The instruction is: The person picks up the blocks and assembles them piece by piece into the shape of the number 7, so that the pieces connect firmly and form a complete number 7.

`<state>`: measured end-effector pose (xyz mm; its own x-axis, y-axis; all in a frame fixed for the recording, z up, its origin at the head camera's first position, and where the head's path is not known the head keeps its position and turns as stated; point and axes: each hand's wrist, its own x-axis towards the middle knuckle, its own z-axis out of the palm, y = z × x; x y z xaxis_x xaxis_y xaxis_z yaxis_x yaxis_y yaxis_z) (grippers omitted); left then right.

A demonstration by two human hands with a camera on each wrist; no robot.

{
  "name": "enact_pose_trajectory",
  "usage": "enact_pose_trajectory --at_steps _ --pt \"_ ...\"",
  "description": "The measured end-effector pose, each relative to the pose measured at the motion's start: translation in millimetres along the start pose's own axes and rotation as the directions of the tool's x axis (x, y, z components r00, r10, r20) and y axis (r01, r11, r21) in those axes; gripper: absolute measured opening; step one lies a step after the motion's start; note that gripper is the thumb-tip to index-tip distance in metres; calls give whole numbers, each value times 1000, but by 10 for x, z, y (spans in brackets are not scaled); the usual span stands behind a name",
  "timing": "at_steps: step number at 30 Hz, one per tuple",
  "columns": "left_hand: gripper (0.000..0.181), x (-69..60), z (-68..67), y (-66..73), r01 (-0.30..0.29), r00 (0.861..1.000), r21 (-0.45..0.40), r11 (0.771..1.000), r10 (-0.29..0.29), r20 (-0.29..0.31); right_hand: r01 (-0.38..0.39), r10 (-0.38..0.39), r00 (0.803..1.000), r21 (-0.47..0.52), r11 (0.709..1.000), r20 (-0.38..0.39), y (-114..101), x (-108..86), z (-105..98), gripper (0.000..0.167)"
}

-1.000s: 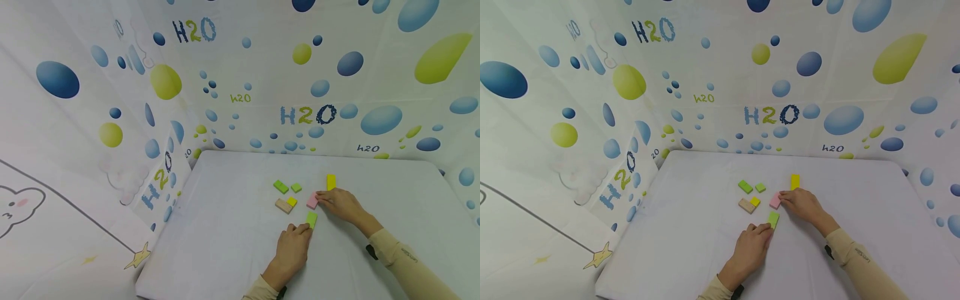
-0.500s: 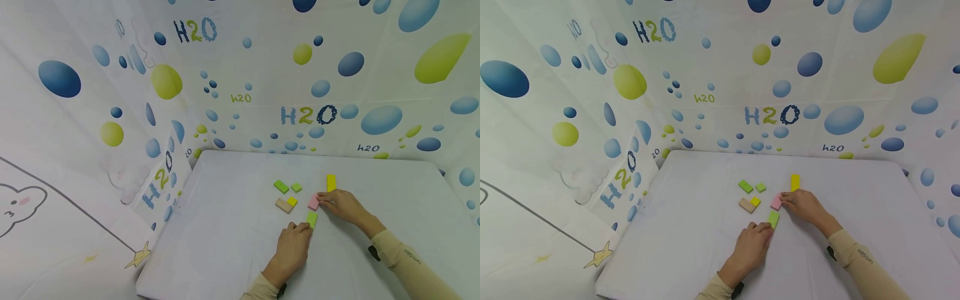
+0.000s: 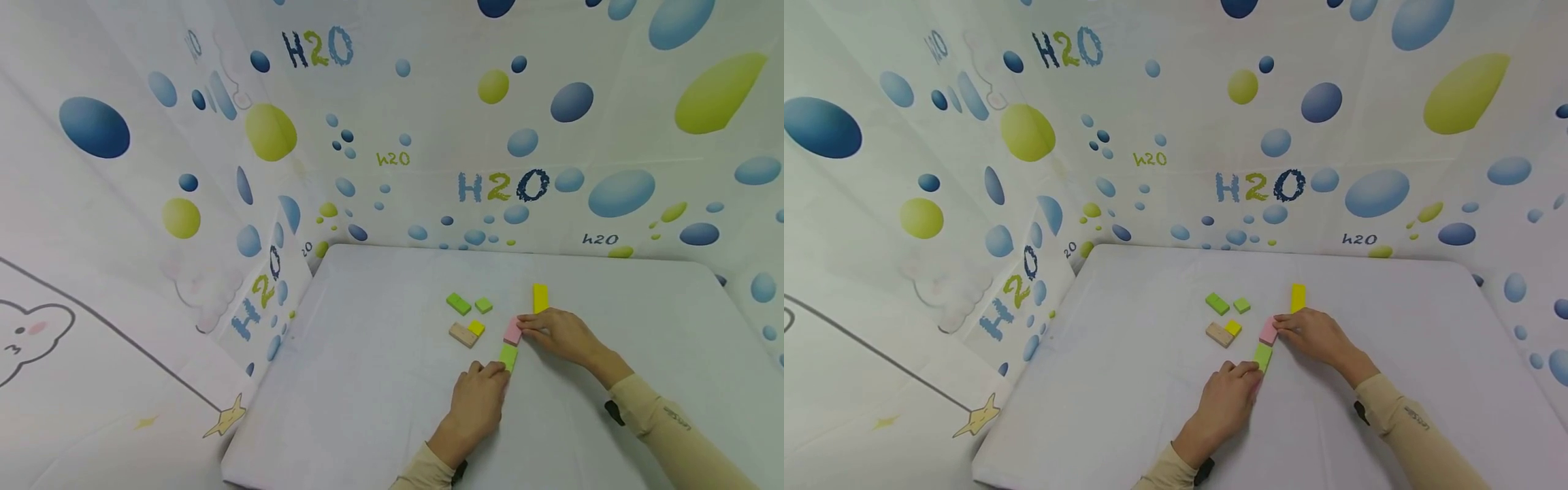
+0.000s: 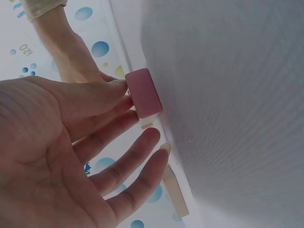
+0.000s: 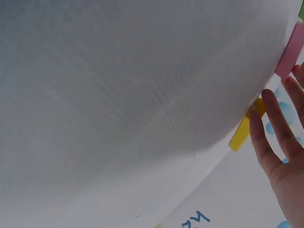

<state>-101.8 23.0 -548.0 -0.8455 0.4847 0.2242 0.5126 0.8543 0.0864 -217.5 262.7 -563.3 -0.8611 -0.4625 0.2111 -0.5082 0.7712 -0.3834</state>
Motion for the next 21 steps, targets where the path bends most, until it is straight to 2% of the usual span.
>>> enact_pose_trajectory --at_steps 13,21 --pt "27 10 -2 -19 -3 1000 -14 1000 3 -7 46 -46 999 19 999 -11 39 -11 18 33" --pt "29 24 -8 -31 -6 1000 -33 999 6 14 62 -61 998 11 998 -9 58 -18 8 32"
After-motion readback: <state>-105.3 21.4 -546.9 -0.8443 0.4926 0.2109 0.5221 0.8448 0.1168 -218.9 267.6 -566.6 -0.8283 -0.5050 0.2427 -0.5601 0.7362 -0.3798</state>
